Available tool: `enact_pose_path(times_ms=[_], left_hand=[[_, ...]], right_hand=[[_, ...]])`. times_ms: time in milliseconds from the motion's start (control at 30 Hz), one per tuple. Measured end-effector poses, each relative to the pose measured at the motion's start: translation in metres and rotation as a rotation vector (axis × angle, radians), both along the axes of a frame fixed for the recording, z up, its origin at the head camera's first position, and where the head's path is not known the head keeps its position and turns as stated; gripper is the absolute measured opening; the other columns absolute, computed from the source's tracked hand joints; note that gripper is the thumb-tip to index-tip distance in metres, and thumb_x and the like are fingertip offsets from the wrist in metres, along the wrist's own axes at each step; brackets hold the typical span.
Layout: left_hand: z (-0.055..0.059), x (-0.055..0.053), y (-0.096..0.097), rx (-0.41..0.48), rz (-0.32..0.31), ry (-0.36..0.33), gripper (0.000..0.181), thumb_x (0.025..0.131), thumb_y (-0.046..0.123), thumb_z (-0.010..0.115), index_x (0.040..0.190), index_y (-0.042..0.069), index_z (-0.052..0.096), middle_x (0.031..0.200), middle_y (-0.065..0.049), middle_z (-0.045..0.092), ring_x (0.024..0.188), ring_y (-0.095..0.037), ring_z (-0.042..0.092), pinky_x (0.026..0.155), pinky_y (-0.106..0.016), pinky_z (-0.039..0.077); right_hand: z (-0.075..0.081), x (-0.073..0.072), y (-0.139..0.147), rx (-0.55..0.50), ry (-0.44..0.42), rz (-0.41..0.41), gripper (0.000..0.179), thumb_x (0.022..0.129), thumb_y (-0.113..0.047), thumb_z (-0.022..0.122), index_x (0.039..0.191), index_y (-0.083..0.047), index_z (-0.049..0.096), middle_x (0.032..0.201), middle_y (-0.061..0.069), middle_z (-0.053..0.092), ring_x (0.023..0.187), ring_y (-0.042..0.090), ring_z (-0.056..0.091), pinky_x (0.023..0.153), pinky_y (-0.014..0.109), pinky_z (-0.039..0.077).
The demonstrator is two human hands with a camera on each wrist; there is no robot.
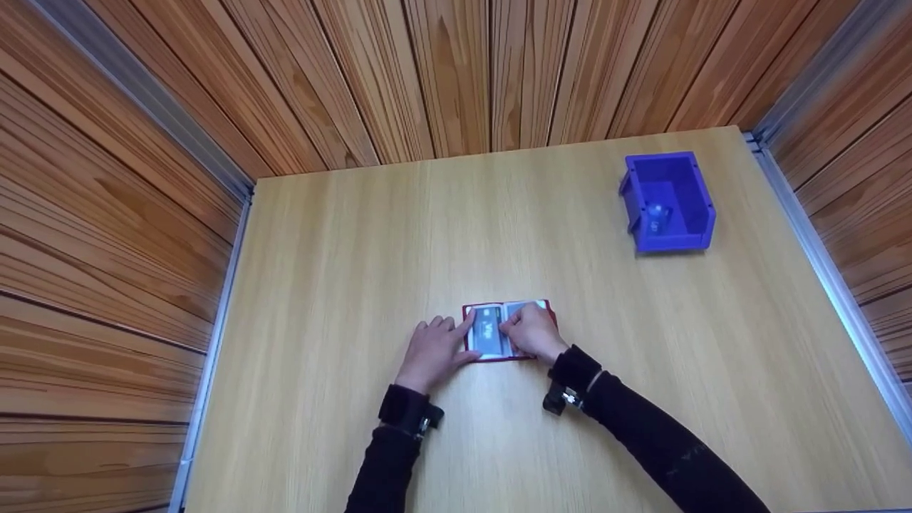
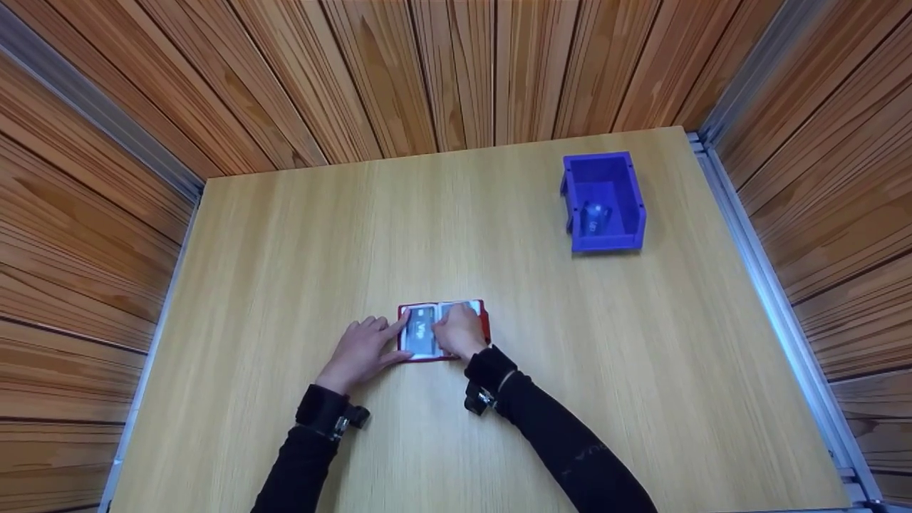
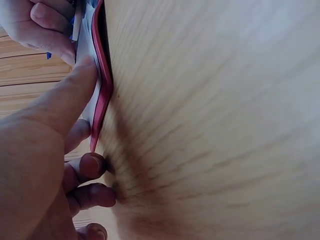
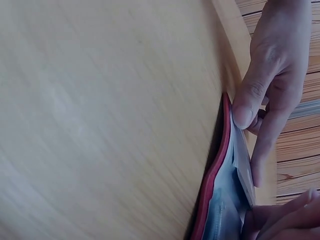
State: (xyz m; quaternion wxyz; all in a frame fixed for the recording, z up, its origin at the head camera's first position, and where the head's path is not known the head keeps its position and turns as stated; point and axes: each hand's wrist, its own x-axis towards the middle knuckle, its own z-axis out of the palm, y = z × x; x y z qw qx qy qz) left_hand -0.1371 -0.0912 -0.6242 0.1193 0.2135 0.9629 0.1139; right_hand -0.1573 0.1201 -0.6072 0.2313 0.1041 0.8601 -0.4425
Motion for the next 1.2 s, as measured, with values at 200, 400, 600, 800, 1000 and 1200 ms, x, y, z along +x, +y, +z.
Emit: enact_pose_path(times_ms=[200, 400, 600, 800, 1000, 1200], left_hand=[[0.000, 0.001, 0.003, -0.006, 0.000, 0.009, 0.077, 0.095, 0.063, 0.060, 0.160, 0.026, 0.041, 0.116, -0.009, 0.064, 0.110, -0.025, 0.057, 0.092, -0.042, 0.042], [-0.001, 0.000, 0.003, -0.005, 0.003, 0.001, 0.079, 0.095, 0.065, 0.058, 0.161, 0.026, 0.039, 0.118, -0.009, 0.064, 0.109, -0.025, 0.057, 0.093, -0.042, 0.042], [-0.001, 0.002, 0.001, -0.006, -0.003, 0.005, 0.079, 0.095, 0.062, 0.061, 0.161, 0.023, 0.040, 0.114, -0.009, 0.064, 0.108, -0.024, 0.057, 0.092, -0.041, 0.042], [0.000, 0.002, 0.000, 0.000, -0.007, 0.010, 0.079, 0.095, 0.061, 0.062, 0.161, 0.024, 0.039, 0.110, -0.007, 0.062, 0.102, -0.023, 0.055, 0.091, -0.041, 0.042], [0.000, 0.001, 0.001, -0.008, 0.005, -0.015, 0.079, 0.095, 0.061, 0.061, 0.162, 0.025, 0.037, 0.110, -0.006, 0.061, 0.101, -0.021, 0.052, 0.091, -0.039, 0.041], [-0.002, 0.001, 0.001, -0.008, 0.003, -0.011, 0.079, 0.096, 0.060, 0.062, 0.162, 0.025, 0.037, 0.113, -0.007, 0.063, 0.105, -0.022, 0.053, 0.092, -0.040, 0.041]], right_hand=[[0.002, 0.000, 0.004, -0.023, 0.007, 0.001, 0.023, 0.096, -0.012, 0.068, 0.076, -0.003, 0.073, 0.053, -0.006, 0.051, 0.046, 0.007, 0.046, 0.043, 0.021, 0.035], [0.002, 0.001, 0.011, -0.011, 0.034, 0.014, 0.027, 0.096, -0.011, 0.069, 0.069, -0.008, 0.068, 0.053, -0.006, 0.051, 0.047, 0.007, 0.046, 0.045, 0.021, 0.035], [0.003, 0.002, 0.017, -0.050, -0.002, -0.010, 0.025, 0.096, -0.009, 0.068, 0.071, -0.006, 0.069, 0.054, -0.005, 0.051, 0.044, 0.006, 0.044, 0.042, 0.021, 0.033], [0.008, 0.002, 0.027, -0.117, -0.090, -0.066, 0.016, 0.098, -0.009, 0.067, 0.083, -0.003, 0.067, 0.056, -0.003, 0.051, 0.041, 0.006, 0.040, 0.040, 0.021, 0.032], [0.013, 0.002, 0.039, -0.157, -0.087, -0.054, 0.014, 0.099, -0.007, 0.064, 0.088, 0.001, 0.067, 0.055, -0.003, 0.049, 0.041, 0.005, 0.040, 0.040, 0.020, 0.034], [0.015, 0.001, 0.044, -0.173, -0.079, -0.038, 0.011, 0.099, -0.007, 0.064, 0.090, 0.000, 0.064, 0.055, -0.004, 0.049, 0.043, 0.005, 0.042, 0.042, 0.020, 0.035]])
